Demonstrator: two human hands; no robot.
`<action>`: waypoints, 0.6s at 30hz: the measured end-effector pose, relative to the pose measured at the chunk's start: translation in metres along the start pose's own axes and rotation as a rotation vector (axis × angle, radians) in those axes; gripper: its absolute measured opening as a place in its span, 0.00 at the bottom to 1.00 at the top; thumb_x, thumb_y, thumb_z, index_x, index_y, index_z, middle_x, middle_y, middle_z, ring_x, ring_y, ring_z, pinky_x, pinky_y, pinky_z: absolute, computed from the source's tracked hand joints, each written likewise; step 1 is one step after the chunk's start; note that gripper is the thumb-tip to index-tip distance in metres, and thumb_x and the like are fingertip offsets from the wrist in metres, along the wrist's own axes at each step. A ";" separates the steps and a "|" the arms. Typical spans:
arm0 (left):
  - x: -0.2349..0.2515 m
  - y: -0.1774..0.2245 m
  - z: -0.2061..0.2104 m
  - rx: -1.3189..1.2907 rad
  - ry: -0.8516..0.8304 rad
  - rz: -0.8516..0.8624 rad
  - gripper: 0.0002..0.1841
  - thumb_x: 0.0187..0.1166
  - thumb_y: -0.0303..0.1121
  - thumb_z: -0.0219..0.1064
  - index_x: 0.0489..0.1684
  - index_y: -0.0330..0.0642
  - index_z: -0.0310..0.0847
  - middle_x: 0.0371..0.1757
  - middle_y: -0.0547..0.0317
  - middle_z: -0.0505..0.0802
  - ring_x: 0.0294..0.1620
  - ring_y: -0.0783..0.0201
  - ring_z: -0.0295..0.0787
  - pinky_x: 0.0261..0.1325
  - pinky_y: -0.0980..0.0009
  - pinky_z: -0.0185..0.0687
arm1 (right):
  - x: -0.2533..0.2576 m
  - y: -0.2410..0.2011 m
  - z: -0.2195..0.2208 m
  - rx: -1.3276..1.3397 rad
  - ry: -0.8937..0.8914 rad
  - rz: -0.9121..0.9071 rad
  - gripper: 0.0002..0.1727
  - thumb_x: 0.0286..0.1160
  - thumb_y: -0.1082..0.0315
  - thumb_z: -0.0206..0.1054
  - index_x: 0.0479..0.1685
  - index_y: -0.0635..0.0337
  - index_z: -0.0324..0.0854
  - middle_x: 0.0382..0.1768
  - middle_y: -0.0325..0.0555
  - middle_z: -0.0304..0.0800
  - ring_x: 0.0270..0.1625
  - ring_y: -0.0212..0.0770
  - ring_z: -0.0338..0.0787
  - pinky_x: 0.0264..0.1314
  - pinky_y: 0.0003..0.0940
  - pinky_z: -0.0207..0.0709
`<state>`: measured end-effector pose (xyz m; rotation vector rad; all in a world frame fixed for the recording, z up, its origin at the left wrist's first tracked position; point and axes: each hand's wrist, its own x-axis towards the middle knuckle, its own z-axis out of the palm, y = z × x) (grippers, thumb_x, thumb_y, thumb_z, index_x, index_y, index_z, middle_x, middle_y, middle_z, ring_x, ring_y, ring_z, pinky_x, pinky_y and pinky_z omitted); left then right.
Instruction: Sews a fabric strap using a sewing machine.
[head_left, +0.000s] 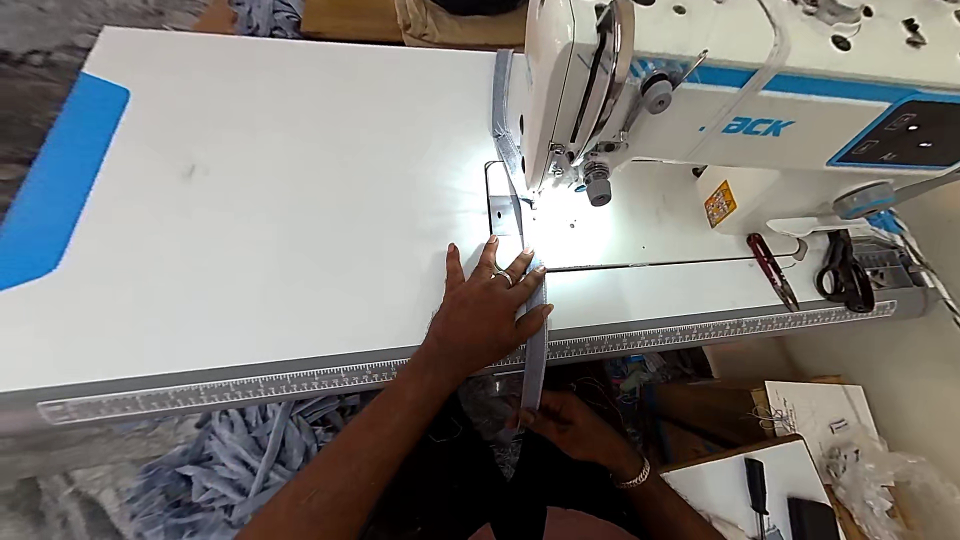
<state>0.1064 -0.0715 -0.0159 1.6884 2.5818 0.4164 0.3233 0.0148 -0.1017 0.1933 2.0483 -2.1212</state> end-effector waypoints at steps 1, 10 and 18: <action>0.000 0.000 0.000 -0.002 0.001 -0.001 0.34 0.86 0.67 0.41 0.84 0.65 0.75 0.89 0.69 0.73 0.95 0.39 0.51 0.83 0.16 0.31 | 0.000 0.001 0.001 -0.014 -0.009 0.002 0.17 0.90 0.58 0.58 0.56 0.60 0.88 0.50 0.39 0.92 0.48 0.26 0.88 0.55 0.26 0.81; 0.000 -0.001 -0.001 -0.007 -0.011 -0.004 0.34 0.87 0.67 0.39 0.85 0.67 0.74 0.90 0.68 0.73 0.95 0.39 0.50 0.83 0.17 0.30 | 0.000 0.005 0.002 -0.059 -0.039 0.014 0.16 0.89 0.59 0.60 0.57 0.61 0.87 0.50 0.39 0.93 0.48 0.26 0.89 0.56 0.25 0.83; -0.001 -0.001 0.000 -0.008 -0.005 0.001 0.34 0.86 0.67 0.40 0.84 0.68 0.75 0.90 0.68 0.73 0.95 0.38 0.49 0.83 0.17 0.31 | 0.000 -0.001 0.004 -0.082 -0.004 -0.003 0.20 0.90 0.54 0.59 0.48 0.62 0.88 0.36 0.39 0.92 0.38 0.27 0.88 0.46 0.27 0.82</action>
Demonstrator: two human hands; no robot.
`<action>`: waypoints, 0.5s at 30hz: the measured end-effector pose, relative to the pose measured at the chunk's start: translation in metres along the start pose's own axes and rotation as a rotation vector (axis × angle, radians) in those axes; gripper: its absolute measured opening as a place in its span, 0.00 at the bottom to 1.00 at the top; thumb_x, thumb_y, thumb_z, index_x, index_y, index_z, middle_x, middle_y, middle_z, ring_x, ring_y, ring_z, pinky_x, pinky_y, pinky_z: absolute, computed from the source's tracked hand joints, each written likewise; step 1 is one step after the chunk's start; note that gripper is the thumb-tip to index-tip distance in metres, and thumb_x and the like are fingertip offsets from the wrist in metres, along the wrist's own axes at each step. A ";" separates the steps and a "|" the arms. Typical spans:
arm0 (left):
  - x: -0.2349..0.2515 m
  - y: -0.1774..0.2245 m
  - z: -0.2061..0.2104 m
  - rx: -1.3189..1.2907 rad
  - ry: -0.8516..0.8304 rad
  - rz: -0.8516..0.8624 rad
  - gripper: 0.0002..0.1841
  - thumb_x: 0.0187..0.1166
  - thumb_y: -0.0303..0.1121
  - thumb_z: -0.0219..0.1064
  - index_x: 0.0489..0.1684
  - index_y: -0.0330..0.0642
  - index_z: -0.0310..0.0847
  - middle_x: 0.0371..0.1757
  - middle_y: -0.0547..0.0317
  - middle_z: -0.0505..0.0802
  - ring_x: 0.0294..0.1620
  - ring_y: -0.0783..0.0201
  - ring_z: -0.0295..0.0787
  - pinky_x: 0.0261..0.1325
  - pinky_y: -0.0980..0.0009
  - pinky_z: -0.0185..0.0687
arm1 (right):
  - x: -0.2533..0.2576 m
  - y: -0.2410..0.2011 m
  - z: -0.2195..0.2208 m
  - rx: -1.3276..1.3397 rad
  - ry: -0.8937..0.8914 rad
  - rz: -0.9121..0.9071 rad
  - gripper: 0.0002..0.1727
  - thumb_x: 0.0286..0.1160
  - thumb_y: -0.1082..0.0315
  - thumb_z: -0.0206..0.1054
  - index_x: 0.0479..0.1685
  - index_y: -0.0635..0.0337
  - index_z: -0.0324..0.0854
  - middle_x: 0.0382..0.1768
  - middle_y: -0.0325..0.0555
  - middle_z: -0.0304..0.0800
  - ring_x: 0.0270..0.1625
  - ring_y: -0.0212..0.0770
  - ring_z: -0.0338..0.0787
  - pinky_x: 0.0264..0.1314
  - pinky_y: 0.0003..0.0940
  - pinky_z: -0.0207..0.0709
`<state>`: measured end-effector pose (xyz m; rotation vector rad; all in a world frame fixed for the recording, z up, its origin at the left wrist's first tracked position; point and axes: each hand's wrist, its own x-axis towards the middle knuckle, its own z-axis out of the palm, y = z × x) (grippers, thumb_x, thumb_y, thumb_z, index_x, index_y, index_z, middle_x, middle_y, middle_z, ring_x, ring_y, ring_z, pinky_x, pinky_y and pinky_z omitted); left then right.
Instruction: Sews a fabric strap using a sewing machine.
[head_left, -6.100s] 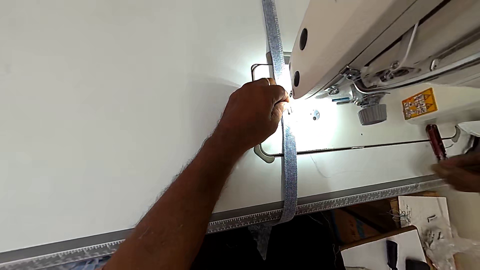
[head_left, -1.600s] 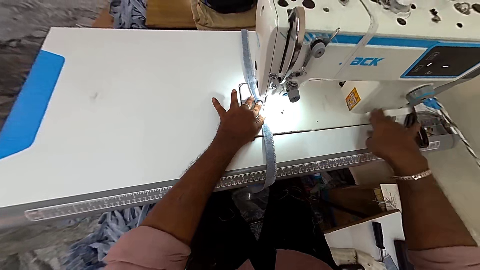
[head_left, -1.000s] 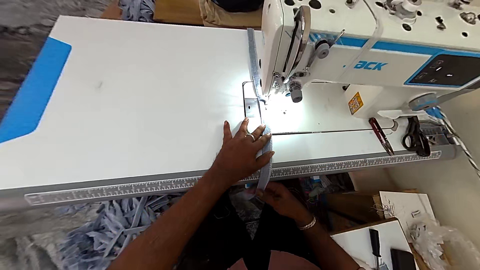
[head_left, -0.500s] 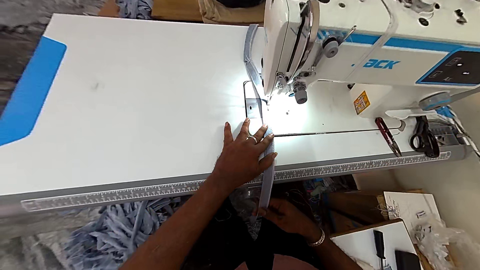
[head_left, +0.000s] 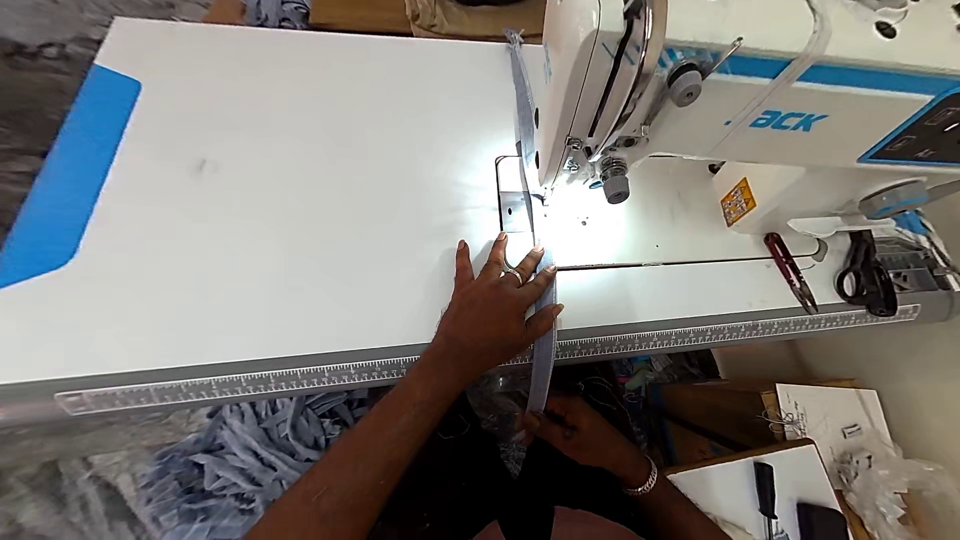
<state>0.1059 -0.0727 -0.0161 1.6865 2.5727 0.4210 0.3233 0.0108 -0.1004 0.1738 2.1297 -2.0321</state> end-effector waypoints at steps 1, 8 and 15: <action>0.000 0.000 0.000 0.001 0.003 -0.001 0.34 0.86 0.67 0.40 0.84 0.68 0.75 0.90 0.68 0.73 0.95 0.38 0.49 0.83 0.17 0.31 | 0.000 0.002 0.000 -0.003 0.027 -0.024 0.21 0.89 0.53 0.59 0.47 0.62 0.89 0.33 0.38 0.89 0.35 0.27 0.86 0.42 0.26 0.81; -0.001 0.000 -0.001 0.004 0.000 -0.001 0.33 0.87 0.66 0.40 0.84 0.69 0.75 0.90 0.67 0.72 0.95 0.38 0.50 0.83 0.17 0.31 | 0.002 0.004 -0.001 0.031 0.139 -0.136 0.20 0.86 0.50 0.63 0.50 0.59 0.88 0.36 0.35 0.89 0.37 0.24 0.86 0.43 0.23 0.81; 0.001 0.000 -0.002 -0.019 0.003 -0.014 0.30 0.91 0.61 0.38 0.83 0.69 0.77 0.88 0.68 0.75 0.94 0.38 0.52 0.83 0.16 0.31 | -0.003 -0.003 0.001 0.189 0.199 -0.068 0.15 0.90 0.60 0.58 0.60 0.61 0.81 0.44 0.48 0.90 0.40 0.42 0.93 0.49 0.42 0.92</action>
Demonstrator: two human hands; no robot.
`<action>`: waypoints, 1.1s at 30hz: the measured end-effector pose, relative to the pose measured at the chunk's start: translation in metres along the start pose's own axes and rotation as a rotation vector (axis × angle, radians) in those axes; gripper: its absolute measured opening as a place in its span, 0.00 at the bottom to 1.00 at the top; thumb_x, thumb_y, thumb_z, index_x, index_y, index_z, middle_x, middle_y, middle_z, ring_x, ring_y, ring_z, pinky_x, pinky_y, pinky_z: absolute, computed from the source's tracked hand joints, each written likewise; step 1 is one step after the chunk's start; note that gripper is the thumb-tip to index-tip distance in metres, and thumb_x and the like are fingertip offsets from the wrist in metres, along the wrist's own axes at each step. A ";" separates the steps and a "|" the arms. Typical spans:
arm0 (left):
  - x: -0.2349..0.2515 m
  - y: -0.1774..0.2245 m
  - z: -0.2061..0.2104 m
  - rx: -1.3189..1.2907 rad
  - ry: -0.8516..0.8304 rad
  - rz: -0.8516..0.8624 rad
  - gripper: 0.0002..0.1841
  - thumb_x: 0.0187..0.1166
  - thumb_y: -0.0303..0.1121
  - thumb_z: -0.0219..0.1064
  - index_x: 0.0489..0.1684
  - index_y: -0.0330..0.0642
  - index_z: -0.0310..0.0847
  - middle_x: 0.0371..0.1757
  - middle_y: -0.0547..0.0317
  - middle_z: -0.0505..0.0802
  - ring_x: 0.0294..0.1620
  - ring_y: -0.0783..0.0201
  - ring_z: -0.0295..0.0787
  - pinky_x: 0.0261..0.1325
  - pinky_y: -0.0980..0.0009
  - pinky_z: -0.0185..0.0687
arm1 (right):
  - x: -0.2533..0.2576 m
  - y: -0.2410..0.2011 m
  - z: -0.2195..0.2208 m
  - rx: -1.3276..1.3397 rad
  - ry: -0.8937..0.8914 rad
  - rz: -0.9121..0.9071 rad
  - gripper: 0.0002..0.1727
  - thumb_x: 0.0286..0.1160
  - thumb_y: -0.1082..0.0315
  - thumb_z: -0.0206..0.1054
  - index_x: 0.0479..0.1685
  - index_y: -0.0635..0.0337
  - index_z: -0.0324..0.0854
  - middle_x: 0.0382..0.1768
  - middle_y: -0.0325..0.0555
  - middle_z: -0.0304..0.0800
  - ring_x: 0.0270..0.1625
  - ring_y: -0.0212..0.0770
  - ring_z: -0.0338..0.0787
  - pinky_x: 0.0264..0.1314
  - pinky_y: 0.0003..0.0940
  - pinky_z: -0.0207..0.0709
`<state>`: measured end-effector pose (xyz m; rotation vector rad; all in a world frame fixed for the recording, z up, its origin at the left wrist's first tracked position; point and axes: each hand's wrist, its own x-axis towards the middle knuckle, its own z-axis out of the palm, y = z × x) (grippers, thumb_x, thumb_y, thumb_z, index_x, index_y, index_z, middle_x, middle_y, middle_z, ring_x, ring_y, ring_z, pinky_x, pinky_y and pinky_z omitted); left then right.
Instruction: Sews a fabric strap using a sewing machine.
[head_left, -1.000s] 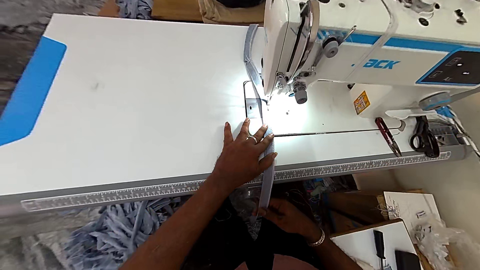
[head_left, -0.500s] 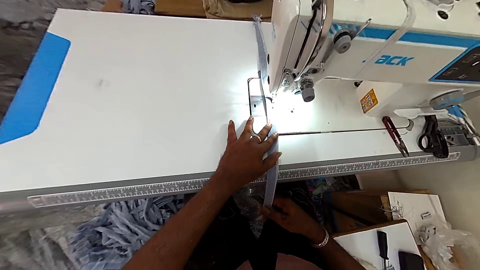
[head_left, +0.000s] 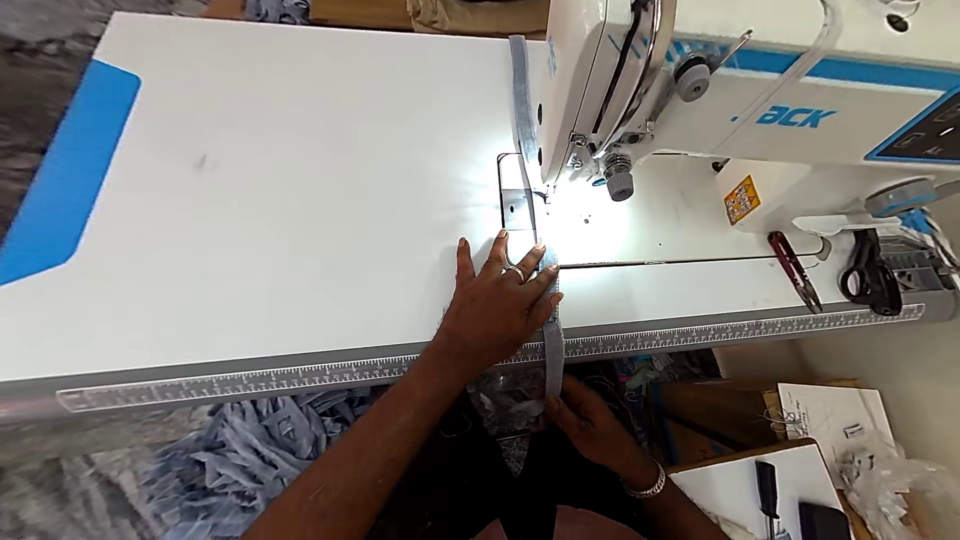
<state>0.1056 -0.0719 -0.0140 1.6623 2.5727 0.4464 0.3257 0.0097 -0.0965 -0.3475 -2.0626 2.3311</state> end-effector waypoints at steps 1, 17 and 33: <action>0.000 0.000 -0.001 -0.004 -0.006 -0.010 0.31 0.91 0.63 0.36 0.83 0.69 0.76 0.89 0.68 0.74 0.95 0.38 0.51 0.82 0.15 0.29 | 0.000 -0.003 0.001 0.000 0.022 0.006 0.14 0.89 0.62 0.60 0.59 0.61 0.82 0.48 0.49 0.88 0.42 0.44 0.93 0.50 0.43 0.93; 0.074 -0.024 -0.016 0.088 -0.101 -0.236 0.35 0.86 0.68 0.39 0.89 0.68 0.67 0.93 0.65 0.67 0.96 0.35 0.42 0.76 0.10 0.22 | -0.007 -0.060 -0.047 -0.772 -0.221 0.156 0.16 0.88 0.53 0.61 0.55 0.53 0.89 0.39 0.41 0.91 0.39 0.36 0.90 0.46 0.41 0.86; 0.081 -0.020 -0.016 0.053 -0.083 -0.264 0.32 0.91 0.59 0.39 0.89 0.59 0.68 0.93 0.67 0.66 0.96 0.39 0.44 0.78 0.11 0.21 | -0.028 -0.182 -0.162 -1.211 0.710 0.072 0.24 0.91 0.52 0.55 0.73 0.60 0.78 0.64 0.62 0.86 0.64 0.64 0.86 0.63 0.71 0.76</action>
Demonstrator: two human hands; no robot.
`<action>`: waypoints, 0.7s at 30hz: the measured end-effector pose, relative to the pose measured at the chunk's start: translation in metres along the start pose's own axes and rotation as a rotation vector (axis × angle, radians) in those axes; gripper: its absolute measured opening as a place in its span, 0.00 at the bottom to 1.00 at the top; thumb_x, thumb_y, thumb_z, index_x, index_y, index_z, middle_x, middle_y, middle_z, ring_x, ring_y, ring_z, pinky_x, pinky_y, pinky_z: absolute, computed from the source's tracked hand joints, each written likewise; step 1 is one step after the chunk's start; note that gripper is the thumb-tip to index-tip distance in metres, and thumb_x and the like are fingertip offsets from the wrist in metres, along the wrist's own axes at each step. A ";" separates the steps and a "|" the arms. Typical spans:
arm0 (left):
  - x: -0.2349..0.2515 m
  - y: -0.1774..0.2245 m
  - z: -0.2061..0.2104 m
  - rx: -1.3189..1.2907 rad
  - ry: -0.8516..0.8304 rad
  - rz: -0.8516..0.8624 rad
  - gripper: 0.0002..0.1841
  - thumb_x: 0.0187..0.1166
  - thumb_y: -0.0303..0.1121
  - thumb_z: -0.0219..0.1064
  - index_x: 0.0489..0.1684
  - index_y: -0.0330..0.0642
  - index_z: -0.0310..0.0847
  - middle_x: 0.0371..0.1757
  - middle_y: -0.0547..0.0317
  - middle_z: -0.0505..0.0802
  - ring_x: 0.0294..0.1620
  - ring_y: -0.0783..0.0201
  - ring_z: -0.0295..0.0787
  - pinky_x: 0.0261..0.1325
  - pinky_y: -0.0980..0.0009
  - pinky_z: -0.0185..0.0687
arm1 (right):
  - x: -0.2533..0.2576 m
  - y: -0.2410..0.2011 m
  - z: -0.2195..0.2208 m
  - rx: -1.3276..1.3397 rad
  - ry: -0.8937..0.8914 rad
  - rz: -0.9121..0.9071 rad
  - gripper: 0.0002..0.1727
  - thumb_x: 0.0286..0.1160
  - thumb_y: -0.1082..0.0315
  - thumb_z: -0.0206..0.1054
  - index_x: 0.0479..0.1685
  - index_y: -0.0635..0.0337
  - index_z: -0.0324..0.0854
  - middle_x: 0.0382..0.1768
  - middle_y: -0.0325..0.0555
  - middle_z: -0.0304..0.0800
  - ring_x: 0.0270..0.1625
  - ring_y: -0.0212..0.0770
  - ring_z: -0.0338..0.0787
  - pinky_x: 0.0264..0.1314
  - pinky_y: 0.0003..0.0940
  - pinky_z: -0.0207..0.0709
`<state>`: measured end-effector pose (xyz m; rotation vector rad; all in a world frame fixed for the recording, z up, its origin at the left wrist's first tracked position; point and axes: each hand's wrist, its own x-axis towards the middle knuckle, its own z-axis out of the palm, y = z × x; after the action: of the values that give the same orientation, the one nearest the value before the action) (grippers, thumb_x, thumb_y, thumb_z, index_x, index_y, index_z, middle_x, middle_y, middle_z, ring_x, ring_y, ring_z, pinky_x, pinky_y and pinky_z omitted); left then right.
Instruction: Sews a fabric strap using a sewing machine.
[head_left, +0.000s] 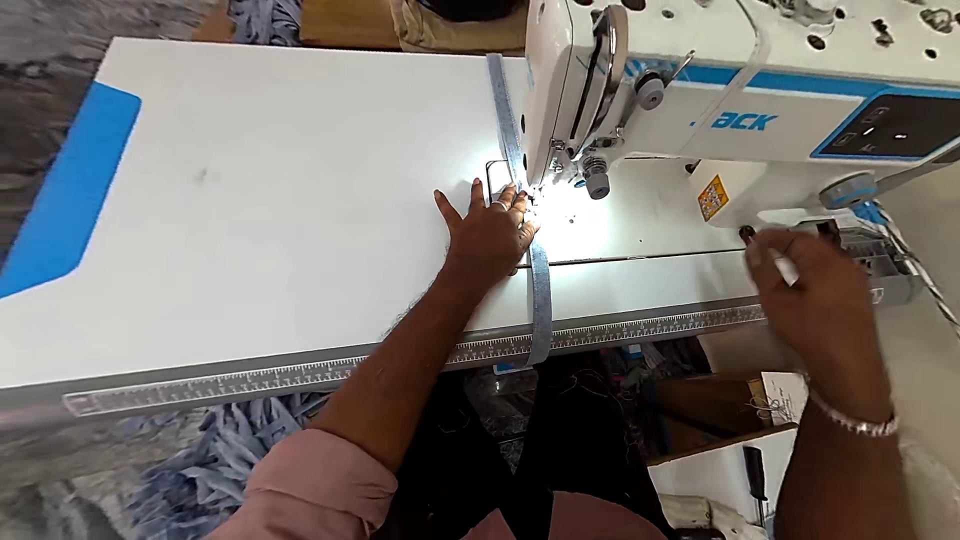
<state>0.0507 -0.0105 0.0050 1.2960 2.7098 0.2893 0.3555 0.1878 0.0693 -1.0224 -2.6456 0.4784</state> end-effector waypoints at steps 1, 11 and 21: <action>-0.005 -0.001 0.003 -0.027 0.045 0.026 0.32 0.90 0.59 0.42 0.87 0.56 0.71 0.92 0.64 0.69 0.96 0.39 0.48 0.79 0.12 0.23 | -0.018 -0.009 0.013 0.140 -0.089 -0.056 0.19 0.90 0.55 0.58 0.60 0.60 0.85 0.51 0.55 0.91 0.50 0.54 0.91 0.51 0.61 0.83; -0.082 -0.002 0.021 -0.067 0.101 0.261 0.32 0.85 0.64 0.44 0.82 0.66 0.78 0.88 0.65 0.76 0.94 0.37 0.54 0.79 0.13 0.30 | -0.093 -0.088 0.205 1.040 -0.732 -0.218 0.14 0.86 0.63 0.63 0.59 0.61 0.87 0.49 0.43 0.92 0.47 0.31 0.90 0.53 0.32 0.85; -0.080 -0.001 0.022 -0.027 0.071 0.233 0.33 0.86 0.68 0.39 0.84 0.71 0.74 0.90 0.71 0.73 0.95 0.40 0.50 0.81 0.15 0.28 | -0.118 -0.077 0.206 1.039 -0.888 -0.200 0.17 0.90 0.58 0.58 0.54 0.60 0.88 0.47 0.39 0.93 0.43 0.25 0.86 0.50 0.25 0.80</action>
<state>0.1042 -0.0711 -0.0145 1.6253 2.6010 0.4006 0.3209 0.0104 -0.1026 -0.1883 -2.3649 2.3174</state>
